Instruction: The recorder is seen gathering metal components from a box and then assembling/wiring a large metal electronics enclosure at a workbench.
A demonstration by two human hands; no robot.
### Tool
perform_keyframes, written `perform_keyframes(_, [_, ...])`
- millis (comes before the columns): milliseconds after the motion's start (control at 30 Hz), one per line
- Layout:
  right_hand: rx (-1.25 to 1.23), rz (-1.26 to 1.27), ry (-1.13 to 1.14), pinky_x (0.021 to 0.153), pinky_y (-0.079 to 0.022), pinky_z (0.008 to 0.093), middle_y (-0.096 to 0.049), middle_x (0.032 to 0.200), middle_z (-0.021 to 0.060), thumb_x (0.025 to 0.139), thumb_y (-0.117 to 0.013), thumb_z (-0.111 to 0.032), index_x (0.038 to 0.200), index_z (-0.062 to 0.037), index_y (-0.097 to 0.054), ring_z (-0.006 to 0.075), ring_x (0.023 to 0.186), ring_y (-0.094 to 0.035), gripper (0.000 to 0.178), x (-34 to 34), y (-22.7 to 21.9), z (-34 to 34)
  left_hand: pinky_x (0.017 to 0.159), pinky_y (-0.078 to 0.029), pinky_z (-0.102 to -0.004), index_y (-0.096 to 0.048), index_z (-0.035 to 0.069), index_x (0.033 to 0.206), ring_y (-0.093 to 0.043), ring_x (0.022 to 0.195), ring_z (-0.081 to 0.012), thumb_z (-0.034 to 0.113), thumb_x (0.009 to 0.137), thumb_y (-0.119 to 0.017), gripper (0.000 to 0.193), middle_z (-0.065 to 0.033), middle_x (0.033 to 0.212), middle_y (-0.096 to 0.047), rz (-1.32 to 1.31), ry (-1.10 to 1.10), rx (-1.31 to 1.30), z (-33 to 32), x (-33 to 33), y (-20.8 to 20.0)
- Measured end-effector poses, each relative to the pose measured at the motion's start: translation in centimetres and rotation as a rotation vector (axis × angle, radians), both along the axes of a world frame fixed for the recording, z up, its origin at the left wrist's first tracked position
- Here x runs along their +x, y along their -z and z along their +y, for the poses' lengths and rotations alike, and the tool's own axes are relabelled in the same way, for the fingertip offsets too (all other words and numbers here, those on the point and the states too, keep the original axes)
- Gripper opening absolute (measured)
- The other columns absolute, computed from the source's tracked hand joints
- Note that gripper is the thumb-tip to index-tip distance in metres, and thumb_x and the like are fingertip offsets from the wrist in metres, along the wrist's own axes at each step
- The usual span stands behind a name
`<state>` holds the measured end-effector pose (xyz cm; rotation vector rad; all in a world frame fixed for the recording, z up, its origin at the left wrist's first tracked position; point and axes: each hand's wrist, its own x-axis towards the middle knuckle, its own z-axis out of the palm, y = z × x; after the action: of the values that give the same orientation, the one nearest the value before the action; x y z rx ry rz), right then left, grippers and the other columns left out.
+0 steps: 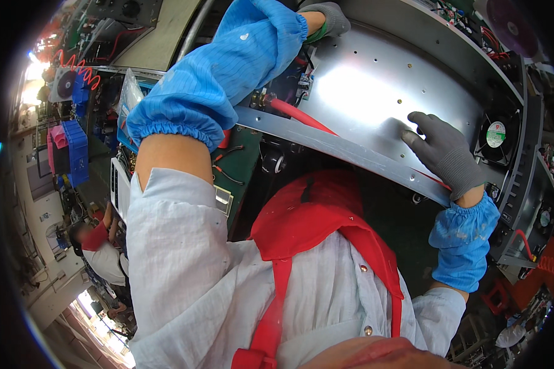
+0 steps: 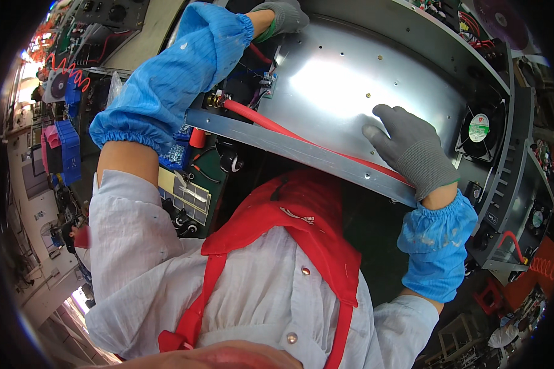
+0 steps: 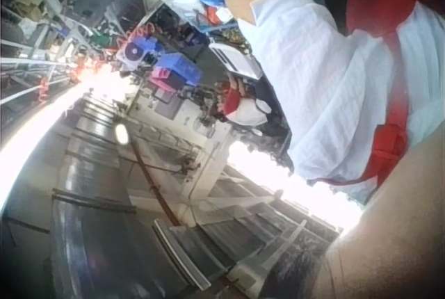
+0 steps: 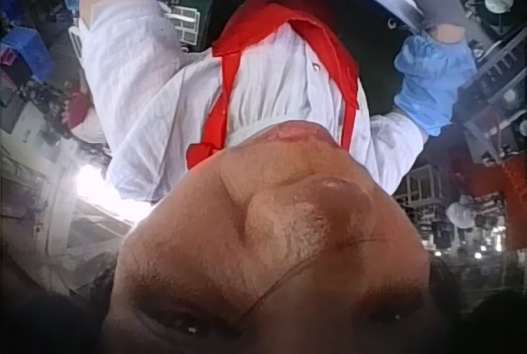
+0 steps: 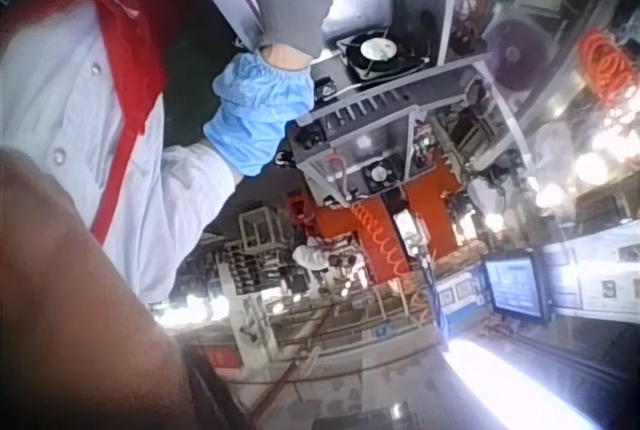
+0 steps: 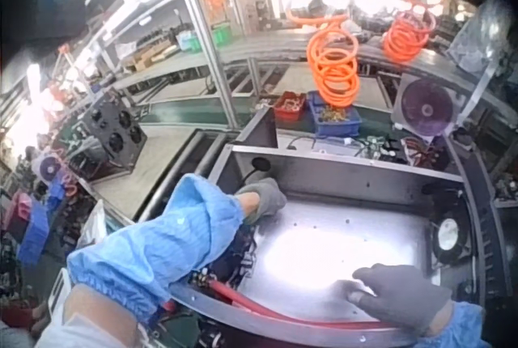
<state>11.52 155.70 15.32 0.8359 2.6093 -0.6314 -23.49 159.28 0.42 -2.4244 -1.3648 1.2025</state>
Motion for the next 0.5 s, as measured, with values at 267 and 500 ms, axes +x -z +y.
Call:
perform_keyframes(267, [0.061, -0.055, -0.038, 0.079, -0.053, 0.04, -0.065, 0.092, 0.0149, 0.096, -0.05, -0.04, 0.114, -0.004, -0.061, 0.0275, 0.086, -0.065, 0.042, -0.2, -0.1, 0.2, 0.066, -0.056, -0.0389, -0.075, 0.017, 0.102, -0.07, 0.092, -0.0208, 0.016, 0.075, -0.077, 0.027, 0.0, 0.105, -0.071, 0.129, -0.226, -0.064, -0.8, 0.6, -4.4])
perform_keyframes(500, [0.073, -0.036, -0.025, 0.077, -0.053, 0.0402, -0.065, 0.09, 0.0141, 0.096, -0.049, -0.039, 0.109, -0.0036, -0.061, 0.027, 0.083, -0.065, 0.04, -0.1, -0.2, 0.0, 0.068, -0.058, -0.0383, -0.075, 0.018, 0.106, -0.069, 0.101, -0.0202, 0.017, 0.068, -0.083, 0.039, 0.0037, 0.112, -0.07, 0.245, -0.144, 0.093, -1.3, 0.1, -3.4])
